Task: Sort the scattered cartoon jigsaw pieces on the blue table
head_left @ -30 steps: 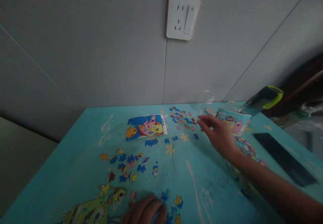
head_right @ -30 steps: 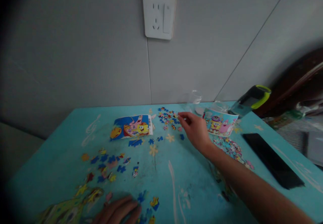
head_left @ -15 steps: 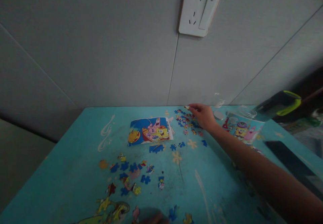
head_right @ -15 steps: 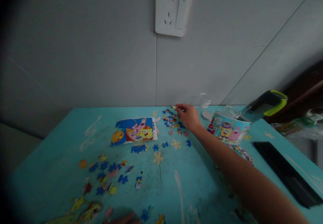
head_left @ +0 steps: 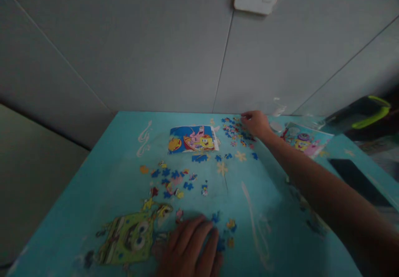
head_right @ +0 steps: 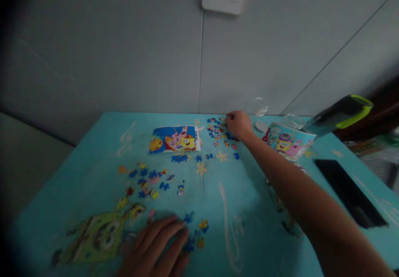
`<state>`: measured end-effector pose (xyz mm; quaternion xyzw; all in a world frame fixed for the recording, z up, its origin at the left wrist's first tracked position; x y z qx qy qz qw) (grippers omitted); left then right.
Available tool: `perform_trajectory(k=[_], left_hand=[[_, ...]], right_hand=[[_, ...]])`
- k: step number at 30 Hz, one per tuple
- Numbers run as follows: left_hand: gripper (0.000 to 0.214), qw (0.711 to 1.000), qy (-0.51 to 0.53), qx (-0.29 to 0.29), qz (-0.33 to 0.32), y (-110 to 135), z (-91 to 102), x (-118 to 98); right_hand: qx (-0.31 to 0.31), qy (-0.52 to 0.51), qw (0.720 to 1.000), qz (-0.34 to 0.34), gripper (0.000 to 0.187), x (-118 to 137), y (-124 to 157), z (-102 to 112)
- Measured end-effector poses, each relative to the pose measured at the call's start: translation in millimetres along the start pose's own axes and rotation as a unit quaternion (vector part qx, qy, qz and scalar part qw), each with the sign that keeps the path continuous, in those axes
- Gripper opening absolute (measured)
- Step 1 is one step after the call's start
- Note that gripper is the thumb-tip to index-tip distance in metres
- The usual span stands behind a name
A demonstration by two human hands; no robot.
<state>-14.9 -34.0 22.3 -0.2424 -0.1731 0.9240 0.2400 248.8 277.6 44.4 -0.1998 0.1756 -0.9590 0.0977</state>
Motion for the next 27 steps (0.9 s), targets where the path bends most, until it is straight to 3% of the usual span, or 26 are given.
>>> perform_trajectory(k=[3,7,10,12,16,27], left_hand=[[0.024,0.999,-0.001,0.024,0.025,-7,8.9,-6],[0.021,0.997,0.010,0.053,0.058,-10,10.2,-11],[0.022,0.994,0.012,0.077,0.080,-8,6.9,-12],[0.023,0.992,0.008,0.092,0.084,-7,5.0,-12],[0.024,0.991,0.003,0.106,0.083,-6,4.0,-11],[0.023,0.991,0.014,0.097,0.096,-4,4.4,-10]], right_hand=[[0.011,-0.026,0.997,0.067,0.029,33,34,21],[0.114,-0.119,0.974,0.158,0.026,94,131,33],[0.167,-0.190,0.949,0.189,0.023,131,202,35],[0.184,-0.226,0.939,0.182,0.022,144,231,33],[0.199,-0.247,0.930,0.185,0.020,156,249,26],[0.214,-0.235,0.931,0.180,0.017,153,249,16]])
Point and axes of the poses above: each hand's wrist, its own y-axis away from the middle knuckle, its own z-axis out of the back of the hand, x = y × z, the point moved 9 cm from there along -y, towards the middle knuckle, and after that the axes turned 14 degrees about z, right-handed, at the moved point
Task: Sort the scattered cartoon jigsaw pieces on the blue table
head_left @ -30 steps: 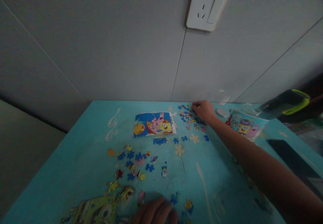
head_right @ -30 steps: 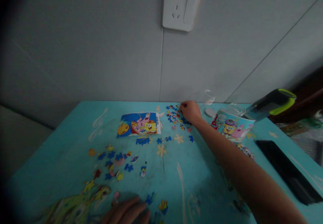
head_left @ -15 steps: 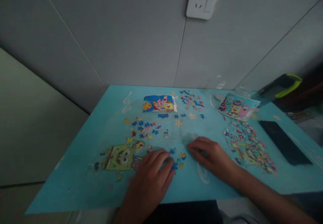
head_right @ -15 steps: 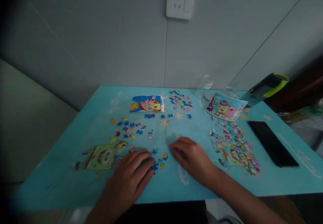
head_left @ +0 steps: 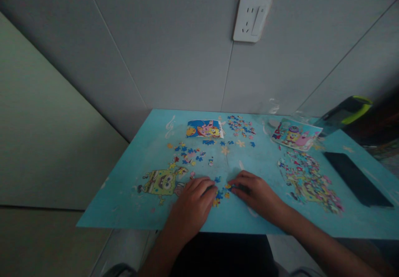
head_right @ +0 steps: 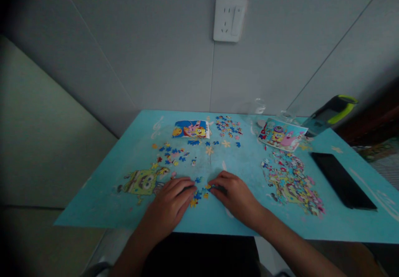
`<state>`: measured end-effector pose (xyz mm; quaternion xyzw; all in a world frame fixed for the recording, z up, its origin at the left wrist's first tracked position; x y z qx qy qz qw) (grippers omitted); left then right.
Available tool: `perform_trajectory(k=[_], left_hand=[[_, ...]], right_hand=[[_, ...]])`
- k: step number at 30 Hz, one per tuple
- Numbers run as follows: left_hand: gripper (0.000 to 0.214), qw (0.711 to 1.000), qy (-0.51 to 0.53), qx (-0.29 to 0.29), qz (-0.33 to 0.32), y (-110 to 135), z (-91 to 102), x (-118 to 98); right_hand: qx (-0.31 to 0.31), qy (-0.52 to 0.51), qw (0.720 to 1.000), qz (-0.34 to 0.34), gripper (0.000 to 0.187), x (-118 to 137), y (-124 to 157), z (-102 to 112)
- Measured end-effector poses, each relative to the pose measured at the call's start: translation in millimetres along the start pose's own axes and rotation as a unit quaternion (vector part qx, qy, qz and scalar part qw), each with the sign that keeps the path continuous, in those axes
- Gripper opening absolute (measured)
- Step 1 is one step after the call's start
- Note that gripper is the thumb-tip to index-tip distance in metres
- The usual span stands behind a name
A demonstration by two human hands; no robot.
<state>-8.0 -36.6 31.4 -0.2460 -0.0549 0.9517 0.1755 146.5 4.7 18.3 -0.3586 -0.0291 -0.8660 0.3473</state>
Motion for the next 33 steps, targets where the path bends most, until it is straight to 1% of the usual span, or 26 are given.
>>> perform_trajectory(k=[5,8,10,13,15,17,22,25,30,33], left_hand=[[0.022,1.000,0.014,-0.003,-0.002,0.3,-4.0,3.2],[0.021,1.000,0.015,-0.007,-0.002,0.5,-2.8,3.0],[0.021,1.000,0.016,-0.009,-0.003,0.8,-1.4,2.1],[0.020,1.000,0.015,-0.008,-0.003,1.0,-0.7,1.2],[0.020,1.000,0.015,-0.005,-0.002,0.8,-1.2,1.3],[0.020,1.000,0.017,-0.003,0.001,0.6,-1.2,1.5],[0.020,1.000,0.016,-0.006,0.004,0.9,0.7,1.4],[0.024,1.000,0.009,-0.005,0.009,0.9,0.0,2.1],[0.041,1.000,-0.015,0.007,-0.020,0.1,-4.8,-2.9],[0.047,1.000,-0.026,0.010,-0.013,-1.3,-6.2,-1.5]], right_hand=[[-0.001,-0.025,1.000,-0.012,0.011,-5.3,-0.6,-0.4],[-0.006,-0.031,0.999,-0.015,0.009,-7.0,-1.1,0.0],[-0.009,-0.025,0.999,-0.018,0.010,-7.9,-1.7,0.5],[-0.003,-0.006,1.000,-0.022,0.021,-8.7,-3.3,0.0],[0.008,0.003,1.000,-0.023,0.025,-8.8,-4.5,-1.5],[0.013,0.009,1.000,-0.025,0.022,-8.4,-5.4,-1.7],[-0.008,0.016,0.999,-0.027,0.016,-8.6,-6.2,1.2],[-0.013,0.017,0.999,-0.025,0.014,-9.6,-6.4,-1.2],[-0.025,0.030,0.999,-0.013,0.014,-9.8,-5.7,-3.6],[-0.034,0.031,0.999,-0.014,0.014,-9.7,-4.0,-2.4]])
Point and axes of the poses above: each hand's wrist, its own y-axis away from the middle knuckle, its own z-axis out of the back of the hand, x = y × z, the point moved 9 cm from there along -y, towards the middle knuckle, and after that the axes turned 14 degrees about z, right-handed, at the moved point
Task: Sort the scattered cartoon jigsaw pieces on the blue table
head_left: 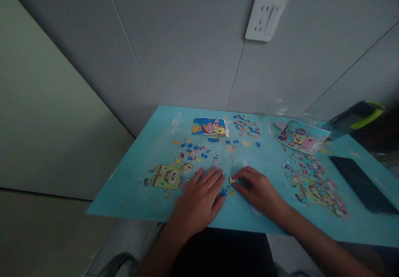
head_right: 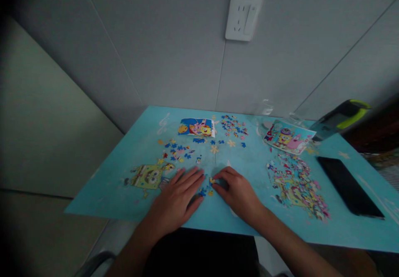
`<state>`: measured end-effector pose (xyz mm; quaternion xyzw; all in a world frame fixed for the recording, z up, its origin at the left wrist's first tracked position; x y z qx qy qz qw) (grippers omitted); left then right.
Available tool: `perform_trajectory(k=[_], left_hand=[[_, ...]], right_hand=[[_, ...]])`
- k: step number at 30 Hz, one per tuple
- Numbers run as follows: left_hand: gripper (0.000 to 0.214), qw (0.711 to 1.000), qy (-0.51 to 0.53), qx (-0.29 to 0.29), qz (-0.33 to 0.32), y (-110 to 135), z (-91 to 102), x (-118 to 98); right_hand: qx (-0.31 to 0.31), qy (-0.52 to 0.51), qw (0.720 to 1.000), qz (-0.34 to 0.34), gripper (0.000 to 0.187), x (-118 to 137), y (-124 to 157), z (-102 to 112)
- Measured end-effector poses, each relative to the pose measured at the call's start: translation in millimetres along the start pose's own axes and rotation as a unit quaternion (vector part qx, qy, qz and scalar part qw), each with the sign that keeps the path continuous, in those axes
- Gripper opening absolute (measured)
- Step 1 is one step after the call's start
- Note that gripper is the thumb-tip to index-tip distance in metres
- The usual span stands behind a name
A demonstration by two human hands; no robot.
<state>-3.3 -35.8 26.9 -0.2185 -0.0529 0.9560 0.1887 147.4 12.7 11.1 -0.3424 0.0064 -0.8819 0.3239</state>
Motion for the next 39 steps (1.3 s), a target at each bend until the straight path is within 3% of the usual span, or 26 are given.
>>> perform_trajectory(k=[11,21,29,39], left_hand=[[0.036,0.997,-0.018,-0.058,0.056,1,6.9,12],[0.029,0.996,0.006,-0.081,0.042,3,11.2,12],[0.025,0.997,0.012,-0.075,0.026,4,10.0,11],[0.031,0.997,0.030,-0.074,0.007,4,5.1,15]], right_hand=[[-0.010,0.002,1.000,0.001,0.020,4,2,5],[0.008,-0.022,1.000,-0.001,0.021,20,20,1],[0.040,-0.021,0.999,0.015,0.025,23,11,-2],[0.032,-0.006,0.999,0.032,0.022,26,9,-4]])
Point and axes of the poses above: each hand's wrist, its own y-axis away from the middle knuckle, its own z-axis out of the back of the hand, x = y × z, the point moved 9 cm from there along -y, towards the middle knuckle, and after that the axes turned 14 degrees about z, right-handed, at the moved point
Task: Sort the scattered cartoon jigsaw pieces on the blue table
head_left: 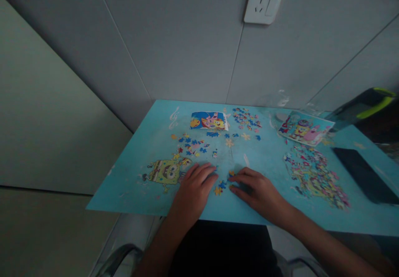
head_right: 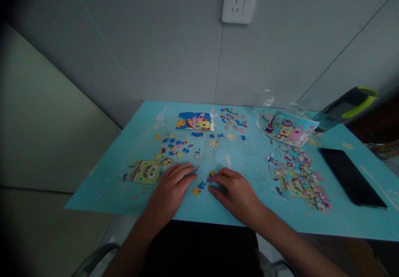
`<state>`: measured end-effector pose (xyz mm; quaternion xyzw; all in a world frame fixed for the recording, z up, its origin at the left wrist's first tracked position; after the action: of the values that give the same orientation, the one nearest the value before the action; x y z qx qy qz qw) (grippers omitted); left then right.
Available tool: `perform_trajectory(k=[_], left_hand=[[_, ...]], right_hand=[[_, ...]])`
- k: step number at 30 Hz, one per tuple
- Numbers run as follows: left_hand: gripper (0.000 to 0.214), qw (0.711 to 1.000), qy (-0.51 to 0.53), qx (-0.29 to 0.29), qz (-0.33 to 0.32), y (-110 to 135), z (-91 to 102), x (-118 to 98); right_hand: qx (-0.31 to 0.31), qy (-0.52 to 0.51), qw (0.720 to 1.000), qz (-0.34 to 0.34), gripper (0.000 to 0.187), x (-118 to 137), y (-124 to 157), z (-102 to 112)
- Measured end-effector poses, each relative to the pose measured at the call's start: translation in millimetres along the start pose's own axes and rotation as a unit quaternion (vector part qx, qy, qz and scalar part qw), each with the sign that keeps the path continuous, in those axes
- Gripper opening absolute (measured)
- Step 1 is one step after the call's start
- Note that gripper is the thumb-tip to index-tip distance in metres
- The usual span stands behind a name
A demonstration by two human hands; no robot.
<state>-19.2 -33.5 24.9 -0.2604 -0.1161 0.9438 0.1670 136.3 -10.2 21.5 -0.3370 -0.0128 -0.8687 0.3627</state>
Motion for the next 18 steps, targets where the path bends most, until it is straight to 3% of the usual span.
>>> perform_trajectory(k=[10,18], left_hand=[[0.026,0.999,0.005,0.030,-0.026,0,-3.3,-4],[0.027,0.999,0.003,0.036,-0.010,0,-5.5,0]], right_hand=[[-0.013,-0.035,0.999,0.004,0.018,0,5,4],[0.034,-0.042,0.995,0.088,0.022,29,4,-12]])
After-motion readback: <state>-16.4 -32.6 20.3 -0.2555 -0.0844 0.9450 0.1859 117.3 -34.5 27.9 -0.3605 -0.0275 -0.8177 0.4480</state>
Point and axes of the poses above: each hand's wrist, its own y-axis away from the middle knuckle, its own z-axis out of the back of the hand, x = y × z, the point moved 9 cm from there along -y, towards the middle knuckle, and after that the axes turned 14 degrees about z, right-handed, at the moved point
